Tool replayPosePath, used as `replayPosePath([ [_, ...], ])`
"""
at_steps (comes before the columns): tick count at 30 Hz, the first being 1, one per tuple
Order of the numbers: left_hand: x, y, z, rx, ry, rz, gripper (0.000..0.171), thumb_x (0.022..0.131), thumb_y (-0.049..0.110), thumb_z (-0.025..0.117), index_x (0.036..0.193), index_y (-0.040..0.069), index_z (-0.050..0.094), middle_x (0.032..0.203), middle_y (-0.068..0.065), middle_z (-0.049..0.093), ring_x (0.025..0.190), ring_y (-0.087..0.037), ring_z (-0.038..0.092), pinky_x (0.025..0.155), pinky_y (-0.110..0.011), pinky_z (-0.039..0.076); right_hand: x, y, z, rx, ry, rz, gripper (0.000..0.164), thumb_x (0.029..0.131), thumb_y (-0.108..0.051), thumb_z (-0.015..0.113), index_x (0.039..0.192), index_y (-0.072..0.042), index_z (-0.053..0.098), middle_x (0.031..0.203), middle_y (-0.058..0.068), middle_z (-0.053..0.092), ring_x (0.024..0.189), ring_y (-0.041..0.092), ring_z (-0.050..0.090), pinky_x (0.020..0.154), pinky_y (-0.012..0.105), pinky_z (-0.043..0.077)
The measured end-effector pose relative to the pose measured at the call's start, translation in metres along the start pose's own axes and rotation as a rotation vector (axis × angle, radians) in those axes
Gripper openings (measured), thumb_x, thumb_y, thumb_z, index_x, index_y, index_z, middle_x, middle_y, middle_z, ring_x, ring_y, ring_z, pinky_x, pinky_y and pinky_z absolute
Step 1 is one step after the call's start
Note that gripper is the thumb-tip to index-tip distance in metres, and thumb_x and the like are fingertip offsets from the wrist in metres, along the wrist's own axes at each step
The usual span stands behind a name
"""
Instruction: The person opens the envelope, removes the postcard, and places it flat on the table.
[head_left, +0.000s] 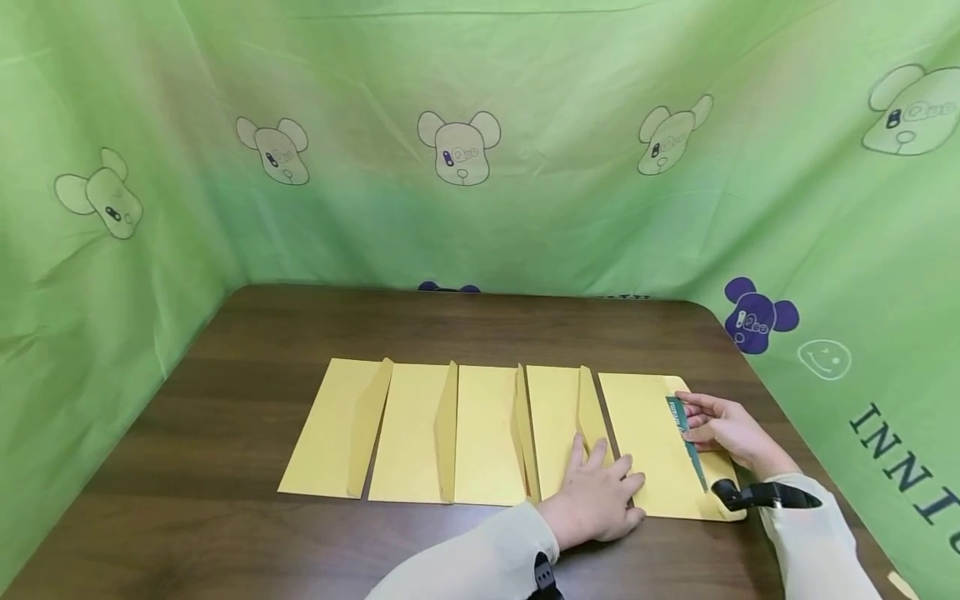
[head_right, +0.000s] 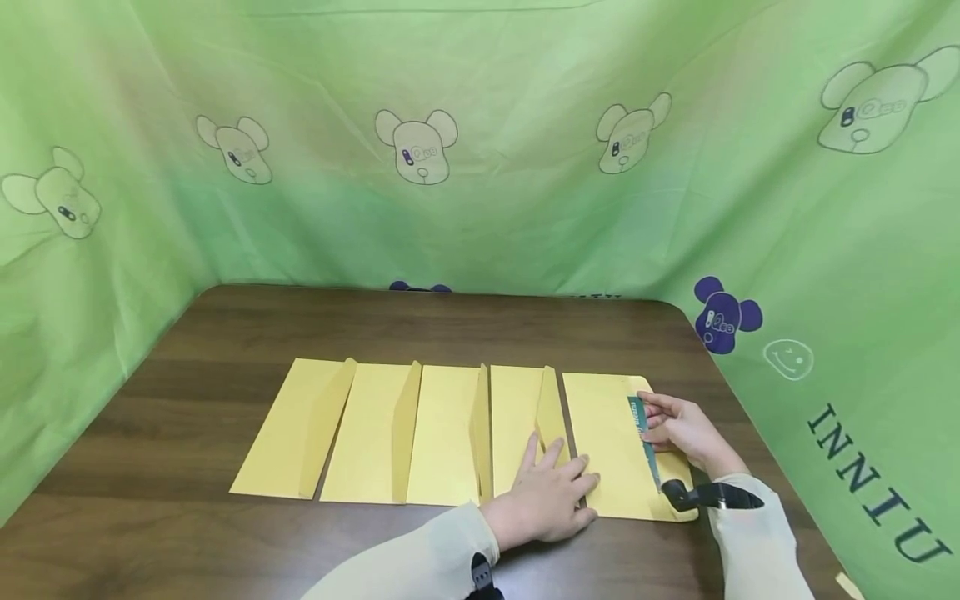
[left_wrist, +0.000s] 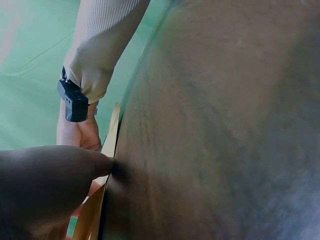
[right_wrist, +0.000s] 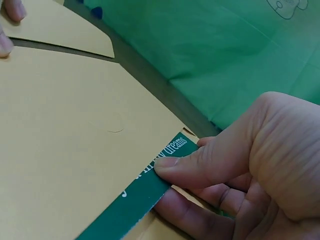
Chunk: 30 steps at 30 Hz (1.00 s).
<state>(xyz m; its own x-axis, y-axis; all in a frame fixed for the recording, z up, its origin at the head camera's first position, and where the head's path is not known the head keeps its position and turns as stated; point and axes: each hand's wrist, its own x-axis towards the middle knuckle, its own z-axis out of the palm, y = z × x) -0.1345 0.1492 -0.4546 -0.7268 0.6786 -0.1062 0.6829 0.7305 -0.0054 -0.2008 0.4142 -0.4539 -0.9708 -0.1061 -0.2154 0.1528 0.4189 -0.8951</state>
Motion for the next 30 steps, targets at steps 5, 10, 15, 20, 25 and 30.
replayPosePath([
  [5,0.000,0.000,0.001,-0.005,0.000,-0.001,0.047,0.100,0.062,0.038,0.144,0.047,0.044,0.154,0.022,0.034,0.148,-0.020,0.022,0.118,-0.052,0.012,0.000,0.001,0.000,0.009,-0.021,0.002,0.077,0.084,0.012,0.063,0.147,0.018,0.019,0.098,0.003,0.053,0.080,0.009,0.056,0.065,0.031,0.058],
  [10,-0.001,0.000,0.002,-0.002,0.016,-0.001,0.048,0.100,0.062,0.038,0.144,0.047,0.044,0.153,0.021,0.035,0.147,-0.019,0.023,0.118,-0.052,0.013,0.001,-0.001,-0.001,0.002,-0.022,0.012,0.075,0.085,0.013,0.062,0.147,0.018,0.019,0.097,0.004,0.052,0.080,0.010,0.055,0.064,0.030,0.058],
  [15,-0.001,0.002,0.001,-0.002,0.024,-0.001,0.047,0.099,0.062,0.039,0.143,0.047,0.046,0.152,0.022,0.037,0.147,-0.019,0.024,0.118,-0.052,0.013,-0.001,-0.003,-0.003,-0.005,-0.021,0.014,0.076,0.084,0.013,0.063,0.147,0.018,0.020,0.097,0.004,0.051,0.080,0.010,0.055,0.065,0.031,0.058],
  [20,0.000,0.002,0.003,0.009,0.018,0.004,0.047,0.100,0.062,0.038,0.144,0.047,0.045,0.153,0.021,0.036,0.147,-0.020,0.023,0.118,-0.052,0.013,-0.001,-0.001,-0.006,0.014,-0.026,0.015,0.076,0.083,0.012,0.065,0.146,0.018,0.023,0.095,0.003,0.052,0.079,0.010,0.057,0.066,0.032,0.058],
  [25,0.000,0.002,0.003,0.006,0.020,0.007,0.048,0.100,0.062,0.038,0.144,0.047,0.044,0.153,0.021,0.035,0.147,-0.020,0.023,0.118,-0.052,0.013,0.000,0.001,-0.010,0.050,-0.032,0.016,0.072,0.082,0.012,0.066,0.147,0.013,0.034,0.094,0.002,0.052,0.077,0.011,0.058,0.066,0.031,0.059],
  [30,0.001,0.001,0.003,0.007,0.023,0.006,0.048,0.100,0.062,0.037,0.144,0.046,0.044,0.153,0.021,0.036,0.147,-0.020,0.024,0.118,-0.052,0.013,0.002,0.002,-0.013,0.061,-0.035,0.030,0.073,0.084,0.012,0.065,0.148,0.012,0.031,0.094,0.001,0.053,0.078,0.011,0.058,0.066,0.031,0.058],
])
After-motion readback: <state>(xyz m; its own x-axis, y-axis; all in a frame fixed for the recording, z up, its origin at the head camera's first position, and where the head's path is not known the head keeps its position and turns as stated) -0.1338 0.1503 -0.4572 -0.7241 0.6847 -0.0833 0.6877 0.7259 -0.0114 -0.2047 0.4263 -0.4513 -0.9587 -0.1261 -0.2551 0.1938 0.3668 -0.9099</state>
